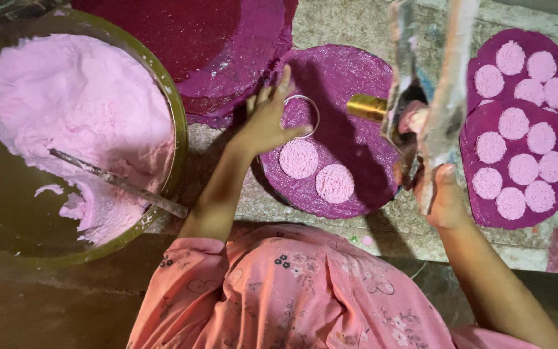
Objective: The person sits at a low table and uses a hand-held extruder press to squeeze pink paste into round discs onto purple mats. They refill the press from a large basin of paste, scrape excess with a stick, press discs out one at a time, and stack filled mats aside.
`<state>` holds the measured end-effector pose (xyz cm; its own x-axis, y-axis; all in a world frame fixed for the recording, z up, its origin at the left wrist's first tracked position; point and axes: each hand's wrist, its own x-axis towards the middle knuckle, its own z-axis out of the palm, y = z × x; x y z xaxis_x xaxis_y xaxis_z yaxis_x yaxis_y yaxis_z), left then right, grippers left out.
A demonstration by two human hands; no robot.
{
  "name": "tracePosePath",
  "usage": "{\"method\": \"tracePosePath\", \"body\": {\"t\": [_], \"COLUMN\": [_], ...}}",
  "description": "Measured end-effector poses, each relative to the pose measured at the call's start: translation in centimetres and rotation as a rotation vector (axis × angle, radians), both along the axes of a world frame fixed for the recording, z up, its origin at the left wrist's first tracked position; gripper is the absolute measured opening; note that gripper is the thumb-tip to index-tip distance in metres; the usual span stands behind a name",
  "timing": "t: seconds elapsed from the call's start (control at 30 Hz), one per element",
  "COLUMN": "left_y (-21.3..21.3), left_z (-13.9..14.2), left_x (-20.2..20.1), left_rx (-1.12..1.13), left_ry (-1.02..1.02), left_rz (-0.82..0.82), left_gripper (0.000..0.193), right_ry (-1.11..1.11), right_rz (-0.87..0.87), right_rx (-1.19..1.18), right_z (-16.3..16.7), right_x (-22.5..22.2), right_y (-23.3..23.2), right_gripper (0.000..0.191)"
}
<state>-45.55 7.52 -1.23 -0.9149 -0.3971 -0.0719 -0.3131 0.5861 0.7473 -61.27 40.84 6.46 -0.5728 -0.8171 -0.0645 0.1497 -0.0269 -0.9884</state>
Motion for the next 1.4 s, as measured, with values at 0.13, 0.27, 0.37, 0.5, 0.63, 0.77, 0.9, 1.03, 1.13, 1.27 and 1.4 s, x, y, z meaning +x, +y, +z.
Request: {"method": "tracePosePath", "body": {"t": [0.13, 0.27, 0.37, 0.5, 0.63, 0.77, 0.9, 1.03, 1.13, 1.27, 1.4], "left_y": [-0.9, -0.7, -1.2, -3.5, -5.6, -5.0, -3.1, -3.4, -4.9, -6.4, -6.6], "left_z": [0.9, 2.2, 2.9, 2.5, 1.1, -0.1, -0.4, 0.7, 2.0, 2.7, 2.0], "left_x": [-2.0, -3.9, -5.1, -5.3, -4.4, -4.3, -5.7, -7.2, -7.4, -6.0, -4.7], "left_rx": [0.97, 1.828, 1.864, 1.904, 1.846, 1.772, 1.896, 1.924, 1.844, 1.734, 1.722], "left_ry": [0.646, 0.941, 1.253, 1.3, 1.348, 1.393, 1.368, 1.349, 1.348, 1.312, 1.29], "left_rz": [-0.111, -0.139, -0.499, -0.211, -0.149, -0.094, 0.094, 0.146, 0.065, 0.007, 0.059], "left_gripper": [0.114, 0.098, 0.07, 0.057, 0.055, 0.054, 0.052, 0.047, 0.048, 0.05, 0.049], "right_ry": [-0.043, -0.202, -0.042, 0.375, 0.501, 0.504, 0.582, 0.856, 0.902, 0.81, 0.669], "right_rz": [0.291, 0.44, 0.542, 0.53, 0.526, 0.529, 0.512, 0.432, 0.393, 0.382, 0.375], "right_rx": [0.233, 0.729, 0.874, 0.939, 0.84, 0.877, 0.972, 0.853, 0.733, 0.706, 0.746], "right_z": [-1.0, -0.1, 2.5, 4.7, 4.1, 3.7, 4.6, 5.0, 4.3, 2.8, 1.7], "right_x": [-1.9, -2.5, -3.7, -3.6, -1.8, -1.1, -2.3, -2.9, -2.5, -1.2, 0.0], "right_y": [-1.6, -5.4, -9.1, -13.2, -15.4, -15.5, -14.9, -15.0, -15.6, -16.4, -16.7], "right_gripper": [0.082, 0.067, 0.069, 0.082, 0.079, 0.078, 0.083, 0.081, 0.081, 0.078, 0.075]}}
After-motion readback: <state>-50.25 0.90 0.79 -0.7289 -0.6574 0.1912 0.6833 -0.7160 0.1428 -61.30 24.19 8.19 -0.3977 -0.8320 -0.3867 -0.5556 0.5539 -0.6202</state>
